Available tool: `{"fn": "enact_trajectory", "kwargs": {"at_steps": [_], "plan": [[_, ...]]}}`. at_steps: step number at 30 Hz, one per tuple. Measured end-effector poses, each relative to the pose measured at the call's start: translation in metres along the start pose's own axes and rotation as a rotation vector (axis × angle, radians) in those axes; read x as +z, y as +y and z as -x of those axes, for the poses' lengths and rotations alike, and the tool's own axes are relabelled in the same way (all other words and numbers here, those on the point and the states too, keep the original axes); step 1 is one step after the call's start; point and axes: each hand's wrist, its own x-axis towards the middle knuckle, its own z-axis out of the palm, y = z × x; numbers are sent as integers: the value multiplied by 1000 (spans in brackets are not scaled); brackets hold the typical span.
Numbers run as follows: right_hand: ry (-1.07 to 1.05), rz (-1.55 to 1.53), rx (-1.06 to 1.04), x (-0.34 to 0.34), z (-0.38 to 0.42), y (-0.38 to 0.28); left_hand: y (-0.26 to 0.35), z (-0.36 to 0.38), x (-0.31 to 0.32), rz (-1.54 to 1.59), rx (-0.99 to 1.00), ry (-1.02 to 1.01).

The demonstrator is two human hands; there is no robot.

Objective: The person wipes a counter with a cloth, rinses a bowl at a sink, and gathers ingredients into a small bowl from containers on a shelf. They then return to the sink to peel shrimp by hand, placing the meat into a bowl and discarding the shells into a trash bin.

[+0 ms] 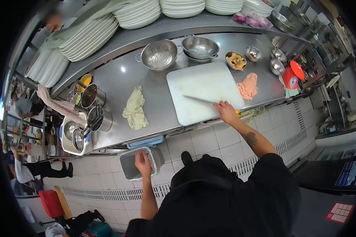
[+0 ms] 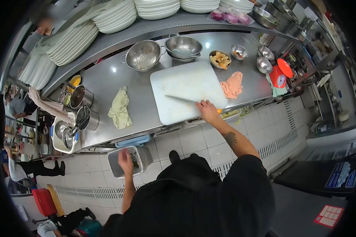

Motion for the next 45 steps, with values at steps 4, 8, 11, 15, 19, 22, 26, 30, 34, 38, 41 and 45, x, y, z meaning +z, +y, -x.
{"fn": "enact_trajectory", "kwargs": {"at_steps": [4,8,11,15,19,22,26,30,34,38,41,45], "plan": [[72,-134,67,-22,54,29,-104,198,-39,-182,-588,42],[129,-1068,774,-16,78,68,-168,387,-90,-461,-918,-279],[230,-1134,851,-5,80,65,-143,452,-116,-542,-951,-439],[224,-1155,787,16,61,15,-127,491,-132,-562,-856,-499],[214,-985,569,73,41,-15,-144,488,-124,-271,-849,-313],[5,-1055,636,40,40,-71,-134,463,-113,316,-1228,63],[-246,-1171,515,23,42,-135,-133,455,-111,335,-1282,41],[-483,-1225,361,31,44,-235,-110,461,-155,268,-1227,124],[-710,-1310,282,53,34,-349,-106,506,-186,446,-1375,449],[-641,-1099,-53,171,11,-431,-87,560,-203,461,-1513,588],[-479,-674,-338,258,-3,-469,-72,615,-200,532,-1605,473],[-559,-127,-415,340,3,-479,-81,701,-190,680,-1466,641]]}}
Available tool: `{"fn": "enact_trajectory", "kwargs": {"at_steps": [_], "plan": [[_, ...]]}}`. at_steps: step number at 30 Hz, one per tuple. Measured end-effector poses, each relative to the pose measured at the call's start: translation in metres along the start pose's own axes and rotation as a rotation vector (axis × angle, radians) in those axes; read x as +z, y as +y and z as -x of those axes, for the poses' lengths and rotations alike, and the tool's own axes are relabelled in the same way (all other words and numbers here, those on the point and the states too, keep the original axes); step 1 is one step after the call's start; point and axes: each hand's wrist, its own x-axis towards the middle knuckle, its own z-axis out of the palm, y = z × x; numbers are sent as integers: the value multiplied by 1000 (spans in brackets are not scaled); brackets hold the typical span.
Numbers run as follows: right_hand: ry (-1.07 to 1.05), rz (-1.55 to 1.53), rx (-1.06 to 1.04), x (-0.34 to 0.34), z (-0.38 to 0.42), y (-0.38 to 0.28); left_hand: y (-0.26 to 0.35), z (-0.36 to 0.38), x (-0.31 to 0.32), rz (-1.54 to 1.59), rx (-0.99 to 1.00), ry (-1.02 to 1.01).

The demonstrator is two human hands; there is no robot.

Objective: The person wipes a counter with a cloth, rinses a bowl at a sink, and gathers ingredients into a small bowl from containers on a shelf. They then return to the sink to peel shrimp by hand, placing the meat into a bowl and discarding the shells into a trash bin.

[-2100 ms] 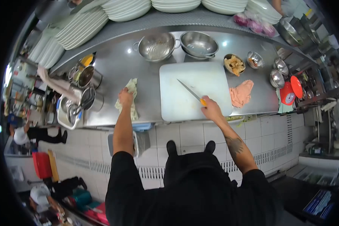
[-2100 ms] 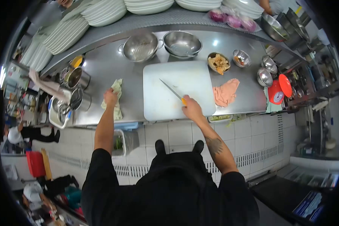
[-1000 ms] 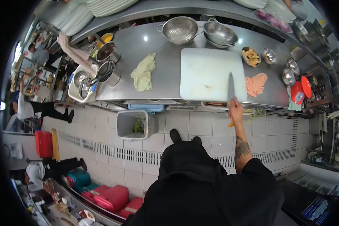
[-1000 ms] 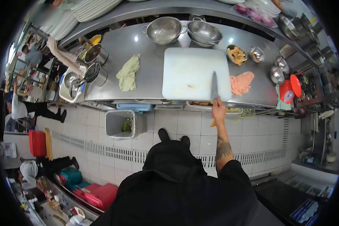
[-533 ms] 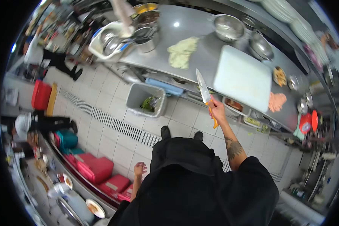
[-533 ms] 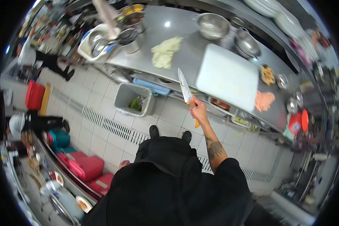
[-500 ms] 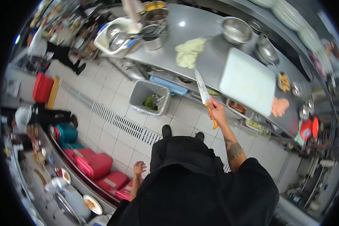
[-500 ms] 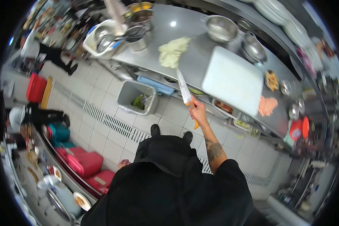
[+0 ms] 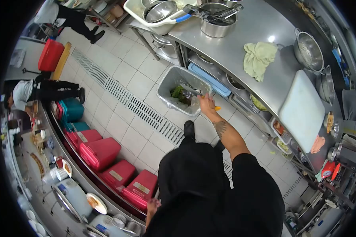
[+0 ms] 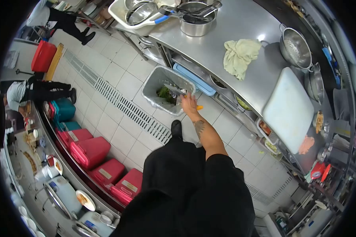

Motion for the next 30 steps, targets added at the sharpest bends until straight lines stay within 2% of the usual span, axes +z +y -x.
{"fn": "enact_trajectory", "kwargs": {"at_steps": [2,3,4,5,7,8,10,11,13,14,15,17,19,21,23,25,27,29,30], "plan": [[-12,224,47,63,-16,29,13,28,-1,-116,-111,85],[-63,276,47,66,-6,40,17,33,-8,-178,-161,117],[-120,335,44,56,10,51,25,30,-21,-65,-341,17],[-167,316,10,43,32,63,39,35,-14,-188,-374,87],[-221,314,-38,19,78,95,53,29,-2,-240,-317,112],[-256,313,-47,10,99,111,67,26,9,-364,-175,57],[-264,332,-66,-34,135,117,95,9,22,-319,-143,7],[-268,343,-86,-41,140,128,106,-4,32,-152,-251,4],[-284,-106,-39,-40,153,141,136,-7,71,-221,-170,104],[-48,-199,-123,-40,156,126,143,-14,81,-215,-172,116],[-55,-205,-128,-33,150,107,147,-21,87,-223,-154,47],[-389,-877,443,-13,128,67,155,-25,98,-242,-133,-18],[-338,-981,360,33,100,33,169,-19,110,-328,-84,-59],[-360,-1071,417,75,67,8,175,-12,100,-324,-89,-90],[-269,-1101,455,97,49,-5,182,-2,85,-435,-113,-10],[-235,-1053,485,126,53,12,186,10,61,-461,-25,-33],[-290,-1002,394,136,86,52,189,20,43,-573,-3,-14],[-230,-884,310,124,135,90,191,22,33,-556,-24,-24],[-272,-852,365,106,163,107,195,27,38,-634,-58,-2]]}}
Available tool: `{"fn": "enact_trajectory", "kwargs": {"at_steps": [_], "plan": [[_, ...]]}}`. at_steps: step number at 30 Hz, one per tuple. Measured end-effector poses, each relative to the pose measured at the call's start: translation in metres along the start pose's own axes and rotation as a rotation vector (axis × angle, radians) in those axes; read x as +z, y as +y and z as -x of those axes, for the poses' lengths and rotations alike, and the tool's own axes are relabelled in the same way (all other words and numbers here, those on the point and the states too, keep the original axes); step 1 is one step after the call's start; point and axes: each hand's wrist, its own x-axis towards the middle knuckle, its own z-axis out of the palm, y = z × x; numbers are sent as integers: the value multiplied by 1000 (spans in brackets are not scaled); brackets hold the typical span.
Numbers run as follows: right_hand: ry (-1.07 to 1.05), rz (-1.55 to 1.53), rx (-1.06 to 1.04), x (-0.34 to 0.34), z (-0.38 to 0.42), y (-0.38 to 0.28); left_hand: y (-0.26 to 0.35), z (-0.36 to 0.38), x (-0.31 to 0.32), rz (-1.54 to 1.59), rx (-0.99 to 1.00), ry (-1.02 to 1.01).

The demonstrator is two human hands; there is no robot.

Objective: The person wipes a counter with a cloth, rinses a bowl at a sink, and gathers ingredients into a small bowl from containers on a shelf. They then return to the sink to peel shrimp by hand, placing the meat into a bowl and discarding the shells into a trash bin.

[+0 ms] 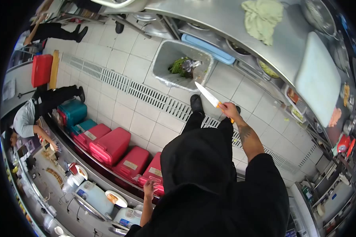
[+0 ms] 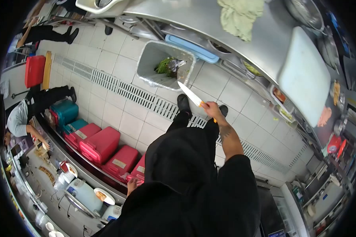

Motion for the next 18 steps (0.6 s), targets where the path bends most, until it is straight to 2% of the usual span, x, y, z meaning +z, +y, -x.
{"fn": "enact_trajectory", "kwargs": {"at_steps": [1,3,6,8,9,11,13,16,18], "plan": [[-3,25,65,-22,30,5,7,1,2,-78,-31,12],[78,97,7,-56,86,29,2,-20,4,-30,7,-93],[213,141,52,-116,180,30,24,-55,24,-145,50,-52],[437,287,-103,-152,251,3,50,-83,41,-123,96,-117],[523,276,-82,-171,279,-12,65,-95,52,-75,102,-168],[764,320,-254,-211,321,-38,98,-111,79,-63,131,-237],[940,427,-276,-255,343,-50,135,-115,112,-191,246,-213],[1159,499,-294,-321,345,-72,177,-111,153,-172,348,-269],[1226,594,-246,-360,331,-67,193,-102,177,-412,606,-276]]}}
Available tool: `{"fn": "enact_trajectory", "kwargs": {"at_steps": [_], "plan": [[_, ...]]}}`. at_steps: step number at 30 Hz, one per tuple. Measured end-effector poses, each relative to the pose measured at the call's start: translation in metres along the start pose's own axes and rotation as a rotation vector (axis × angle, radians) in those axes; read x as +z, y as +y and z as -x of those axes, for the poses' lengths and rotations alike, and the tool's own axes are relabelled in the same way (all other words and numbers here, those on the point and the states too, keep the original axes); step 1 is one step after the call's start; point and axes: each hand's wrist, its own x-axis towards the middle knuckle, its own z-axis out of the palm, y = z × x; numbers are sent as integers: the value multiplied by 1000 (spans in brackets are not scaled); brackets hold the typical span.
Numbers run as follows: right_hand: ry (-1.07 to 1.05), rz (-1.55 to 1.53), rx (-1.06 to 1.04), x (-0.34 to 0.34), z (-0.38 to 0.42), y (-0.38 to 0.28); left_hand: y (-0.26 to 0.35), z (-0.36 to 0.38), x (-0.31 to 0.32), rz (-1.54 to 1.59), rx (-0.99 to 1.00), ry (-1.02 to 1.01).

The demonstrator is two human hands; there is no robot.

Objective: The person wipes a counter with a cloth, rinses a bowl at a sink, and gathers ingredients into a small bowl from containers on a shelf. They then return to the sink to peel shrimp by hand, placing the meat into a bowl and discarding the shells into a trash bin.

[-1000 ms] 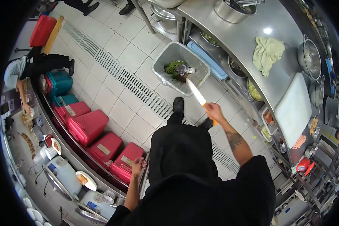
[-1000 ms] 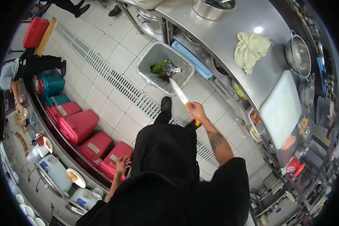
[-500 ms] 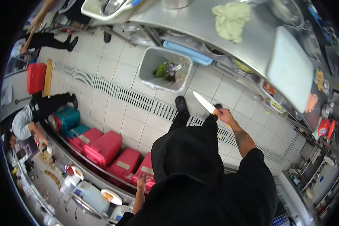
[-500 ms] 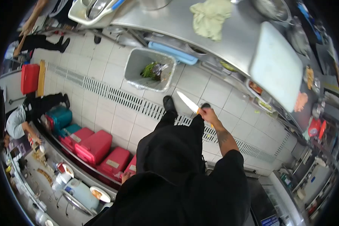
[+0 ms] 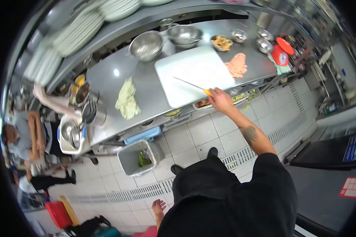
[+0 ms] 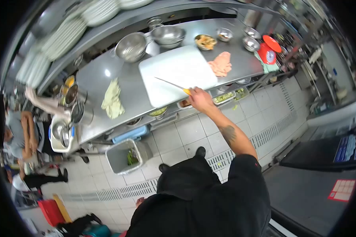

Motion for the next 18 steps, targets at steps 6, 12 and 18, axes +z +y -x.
{"fn": "enact_trajectory", "kwargs": {"at_steps": [6,12,18], "plan": [[72,101,-115,63,-66,85,6,-23,70,-903,813,-12],[57,13,140,2,-87,165,86,-18,198,-90,-31,-136],[-389,95,360,-7,-103,268,152,-34,315,-107,-16,-196]]}}
